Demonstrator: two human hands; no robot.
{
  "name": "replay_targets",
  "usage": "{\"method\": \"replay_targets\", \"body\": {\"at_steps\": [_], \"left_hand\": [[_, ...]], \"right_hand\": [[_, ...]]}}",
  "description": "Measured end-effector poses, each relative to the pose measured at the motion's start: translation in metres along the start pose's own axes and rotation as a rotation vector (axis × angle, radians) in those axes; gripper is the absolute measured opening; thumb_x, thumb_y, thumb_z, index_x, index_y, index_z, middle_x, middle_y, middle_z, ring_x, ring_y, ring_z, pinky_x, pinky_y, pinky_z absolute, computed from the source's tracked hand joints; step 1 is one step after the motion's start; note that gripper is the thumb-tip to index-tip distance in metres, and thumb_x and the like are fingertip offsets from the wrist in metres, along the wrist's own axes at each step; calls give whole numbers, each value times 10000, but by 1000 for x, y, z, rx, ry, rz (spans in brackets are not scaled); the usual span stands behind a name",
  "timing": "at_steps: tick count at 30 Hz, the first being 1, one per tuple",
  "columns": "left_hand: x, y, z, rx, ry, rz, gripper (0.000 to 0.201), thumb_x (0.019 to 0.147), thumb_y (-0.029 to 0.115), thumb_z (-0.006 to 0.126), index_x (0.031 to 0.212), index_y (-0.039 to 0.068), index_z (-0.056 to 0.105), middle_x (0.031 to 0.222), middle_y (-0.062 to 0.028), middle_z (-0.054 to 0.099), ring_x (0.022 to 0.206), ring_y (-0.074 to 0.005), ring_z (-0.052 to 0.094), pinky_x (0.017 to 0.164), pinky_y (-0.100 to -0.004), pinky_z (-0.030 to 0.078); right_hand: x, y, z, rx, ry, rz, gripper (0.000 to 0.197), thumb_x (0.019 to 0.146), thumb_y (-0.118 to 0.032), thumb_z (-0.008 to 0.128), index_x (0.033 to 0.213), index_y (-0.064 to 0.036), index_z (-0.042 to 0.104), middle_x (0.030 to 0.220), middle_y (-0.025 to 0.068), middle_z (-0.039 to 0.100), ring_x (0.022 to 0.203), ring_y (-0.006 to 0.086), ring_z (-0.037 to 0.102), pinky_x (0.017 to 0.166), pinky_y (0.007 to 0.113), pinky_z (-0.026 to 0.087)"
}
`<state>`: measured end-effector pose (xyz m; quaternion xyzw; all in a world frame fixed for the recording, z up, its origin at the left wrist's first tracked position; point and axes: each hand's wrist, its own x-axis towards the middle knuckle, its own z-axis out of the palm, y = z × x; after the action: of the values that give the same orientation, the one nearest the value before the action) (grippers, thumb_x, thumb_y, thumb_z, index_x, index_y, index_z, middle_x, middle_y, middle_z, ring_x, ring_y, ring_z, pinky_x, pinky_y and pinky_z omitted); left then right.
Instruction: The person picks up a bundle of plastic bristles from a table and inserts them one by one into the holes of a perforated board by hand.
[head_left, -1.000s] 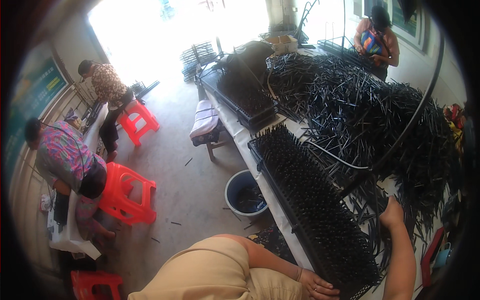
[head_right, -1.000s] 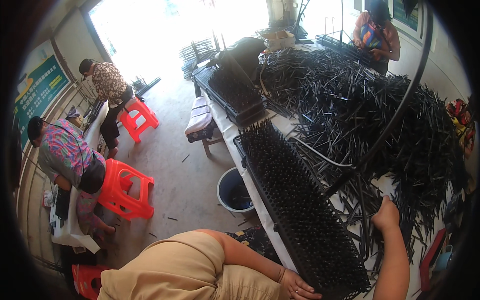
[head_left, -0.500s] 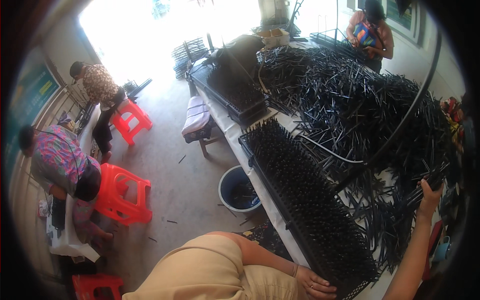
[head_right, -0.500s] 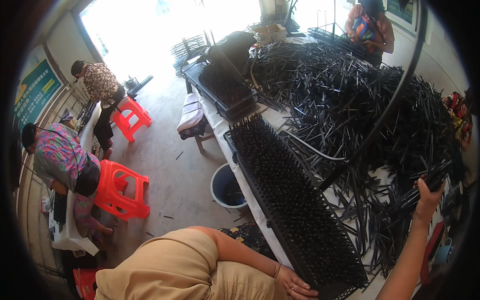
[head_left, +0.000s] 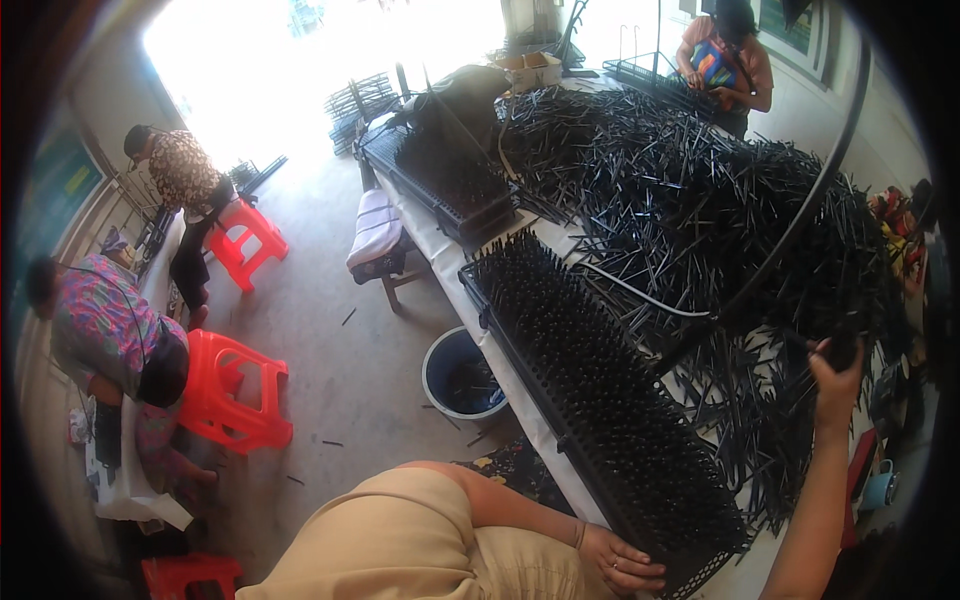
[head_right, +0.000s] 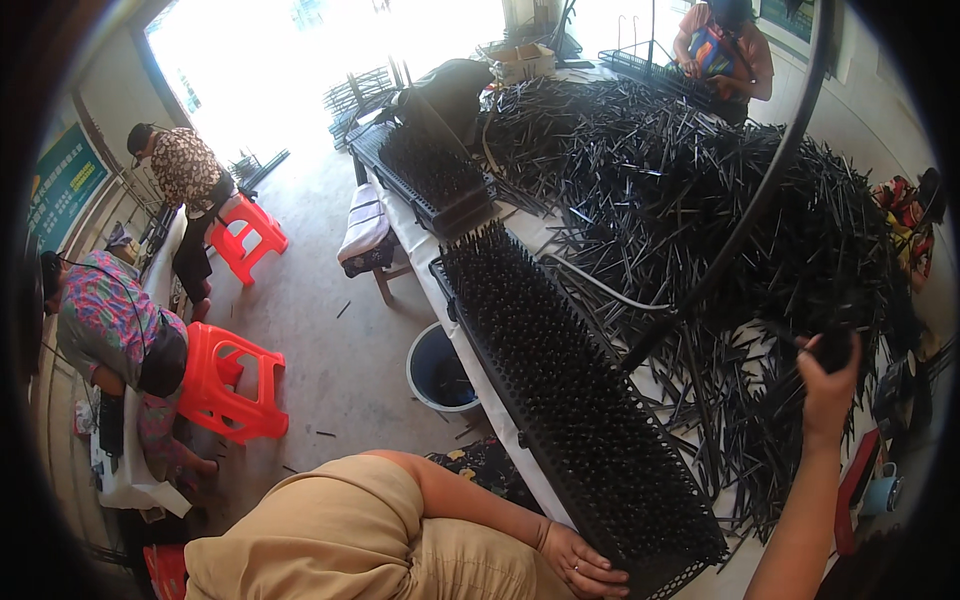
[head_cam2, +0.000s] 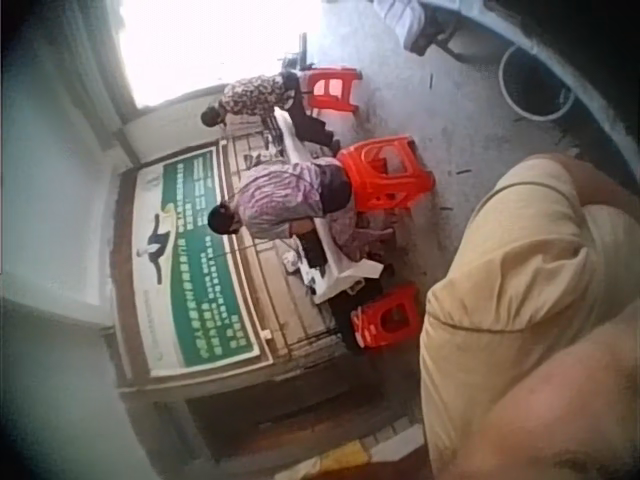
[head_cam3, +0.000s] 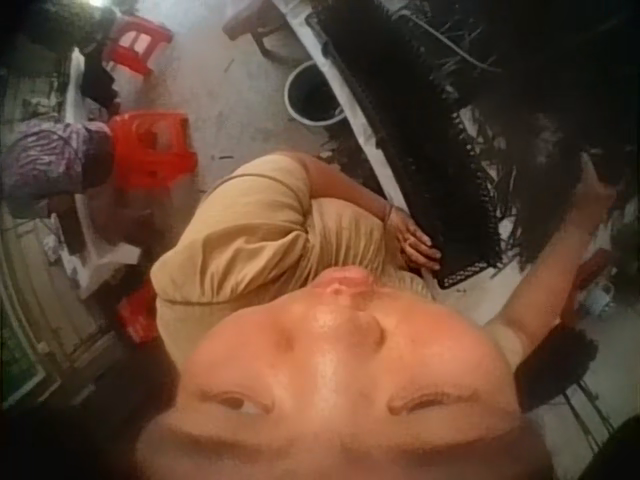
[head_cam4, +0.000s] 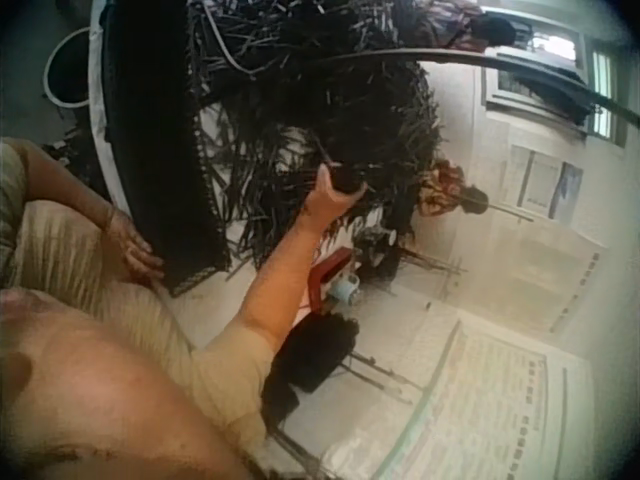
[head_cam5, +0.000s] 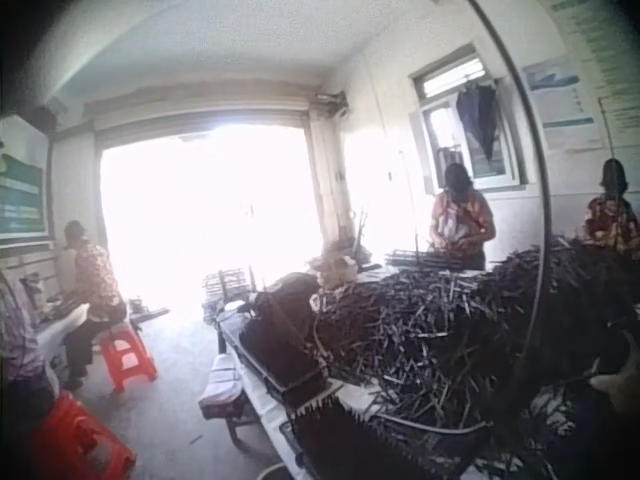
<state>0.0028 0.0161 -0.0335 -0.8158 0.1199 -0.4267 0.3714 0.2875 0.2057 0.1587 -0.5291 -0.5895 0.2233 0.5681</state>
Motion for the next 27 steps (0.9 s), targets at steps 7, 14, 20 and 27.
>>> {"method": "replay_targets", "body": {"at_steps": [7,14,20,27], "left_hand": [[-3,-5,0,-6,-31,52,328,1019,176,311,1183,176,595,1391,-147,540,1269,-315,523,1137,-463,265],[-6,-2,-2,-23,1,-22,308,1024,193,336,1202,187,588,1399,-136,536,1280,-323,515,1144,-464,260],[17,-6,-15,-303,183,-370,142,953,47,462,990,84,593,1353,-146,559,1261,-312,537,1140,-421,333],[20,-3,-25,-491,85,-390,168,949,108,492,1067,78,607,1419,-148,514,1314,-314,499,1139,-404,313]], "right_hand": [[15,30,-3,128,187,-110,580,851,76,588,1393,-5,396,1075,84,608,968,191,620,948,326,489],[16,31,3,315,200,44,507,886,11,640,1357,-3,454,1057,98,624,1004,219,642,897,367,520],[27,56,-28,366,423,283,283,850,-10,683,1119,-14,595,893,92,665,744,207,653,710,347,553],[-7,5,-107,702,338,430,130,902,-206,641,904,-78,667,859,49,685,854,209,652,804,375,530]]}}
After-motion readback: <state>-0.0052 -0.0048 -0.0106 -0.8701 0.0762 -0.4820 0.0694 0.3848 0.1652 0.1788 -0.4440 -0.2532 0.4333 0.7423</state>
